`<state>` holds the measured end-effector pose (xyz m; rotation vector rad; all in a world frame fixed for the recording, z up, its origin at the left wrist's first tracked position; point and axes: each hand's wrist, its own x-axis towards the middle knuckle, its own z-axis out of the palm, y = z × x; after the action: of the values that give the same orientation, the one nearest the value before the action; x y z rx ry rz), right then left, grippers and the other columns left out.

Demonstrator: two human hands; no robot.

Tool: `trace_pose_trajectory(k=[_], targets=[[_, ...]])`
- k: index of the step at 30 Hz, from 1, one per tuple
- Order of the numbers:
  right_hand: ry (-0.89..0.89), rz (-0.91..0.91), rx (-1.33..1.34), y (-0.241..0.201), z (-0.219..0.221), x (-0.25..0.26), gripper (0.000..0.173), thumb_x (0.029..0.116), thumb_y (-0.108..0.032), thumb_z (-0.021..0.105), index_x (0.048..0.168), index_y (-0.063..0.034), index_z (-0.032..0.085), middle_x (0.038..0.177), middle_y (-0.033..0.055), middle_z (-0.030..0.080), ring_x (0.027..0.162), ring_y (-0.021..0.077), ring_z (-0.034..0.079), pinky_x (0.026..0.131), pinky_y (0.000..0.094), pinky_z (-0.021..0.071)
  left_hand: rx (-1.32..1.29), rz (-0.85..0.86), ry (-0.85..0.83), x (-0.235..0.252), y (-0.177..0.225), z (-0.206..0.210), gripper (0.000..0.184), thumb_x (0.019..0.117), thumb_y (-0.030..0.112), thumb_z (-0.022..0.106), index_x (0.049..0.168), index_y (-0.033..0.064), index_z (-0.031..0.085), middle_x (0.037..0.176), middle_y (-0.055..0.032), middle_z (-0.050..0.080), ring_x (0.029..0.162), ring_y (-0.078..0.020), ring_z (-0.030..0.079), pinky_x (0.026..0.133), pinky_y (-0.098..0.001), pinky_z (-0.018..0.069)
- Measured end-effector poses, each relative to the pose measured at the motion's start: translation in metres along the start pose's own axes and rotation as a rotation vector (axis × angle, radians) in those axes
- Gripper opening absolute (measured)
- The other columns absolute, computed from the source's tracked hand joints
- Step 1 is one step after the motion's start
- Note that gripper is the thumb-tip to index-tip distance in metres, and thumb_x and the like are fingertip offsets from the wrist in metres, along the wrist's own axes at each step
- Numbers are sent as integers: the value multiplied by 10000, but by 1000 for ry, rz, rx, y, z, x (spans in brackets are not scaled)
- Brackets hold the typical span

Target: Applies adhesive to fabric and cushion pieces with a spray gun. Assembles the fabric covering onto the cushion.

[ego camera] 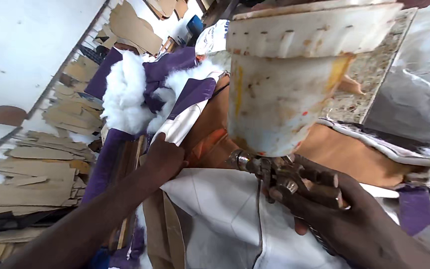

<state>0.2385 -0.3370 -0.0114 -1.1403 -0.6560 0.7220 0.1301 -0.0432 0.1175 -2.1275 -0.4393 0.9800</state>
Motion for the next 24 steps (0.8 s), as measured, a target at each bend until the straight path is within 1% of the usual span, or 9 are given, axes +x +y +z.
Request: trace_pose_trajectory(k=[3,5,7,10,13,15,18,21,24], targets=[[-39,-23,2,4,-1,5,349,928,-317,767,1246,-213,666,1007,22,745,585,179,687,441,329,596,-60,-44,91,-1,4,10,378,1039,460,503,961,188,754,806,-33,723,798,-241,686,987,-530,450],[-52,-38,-10,4,0,8,336,930,-309,764,1233,-197,670,1008,8,742,603,161,691,452,322,600,-93,-76,88,-2,6,9,319,1032,385,519,993,182,762,820,-37,731,809,-245,690,1000,-534,438],[-59,-61,-25,4,1,12,350,934,-305,757,1258,-201,675,1009,-10,737,601,140,683,458,313,601,-89,-84,87,-5,4,9,329,1041,383,484,997,187,744,817,-36,729,810,-245,691,987,-523,439],[-75,-91,-56,6,2,17,391,947,-323,729,1322,-237,658,1005,-32,739,619,123,687,476,310,605,-112,-64,-1,-8,-3,2,412,1053,474,431,1044,210,747,861,-34,742,856,-238,693,1000,-519,418],[-75,-94,-78,8,2,19,442,943,-343,732,1366,-256,638,1044,-34,739,645,123,703,488,316,620,-136,-54,-76,-4,-6,3,472,1034,586,449,1004,206,728,882,-20,735,891,-223,686,1025,-526,396],[-83,-86,-92,6,1,22,469,939,-360,737,1386,-275,626,1053,-40,738,673,121,717,504,321,632,-169,-73,-50,-2,-2,8,407,1044,499,490,1008,186,747,904,-42,744,901,-247,687,1016,-534,398],[-96,-88,-116,5,2,25,477,939,-365,726,1398,-298,616,1079,-58,731,726,95,724,545,303,641,-173,-110,-32,-1,4,8,383,1052,421,472,994,141,728,898,-77,741,910,-276,697,1018,-538,407],[-102,-113,-130,9,2,29,473,945,-370,715,1404,-316,614,1075,-68,730,712,77,713,534,295,630,-166,-99,-26,-6,0,7,376,1044,401,417,1026,172,714,891,-56,734,912,-255,692,1019,-519,403],[-119,-133,-131,13,0,32,467,938,-376,711,1393,-323,621,1062,-78,731,689,63,700,538,287,623,-170,-68,95,-20,-5,8,349,1040,363,444,997,183,740,822,-48,727,852,-255,692,982,-505,429]])
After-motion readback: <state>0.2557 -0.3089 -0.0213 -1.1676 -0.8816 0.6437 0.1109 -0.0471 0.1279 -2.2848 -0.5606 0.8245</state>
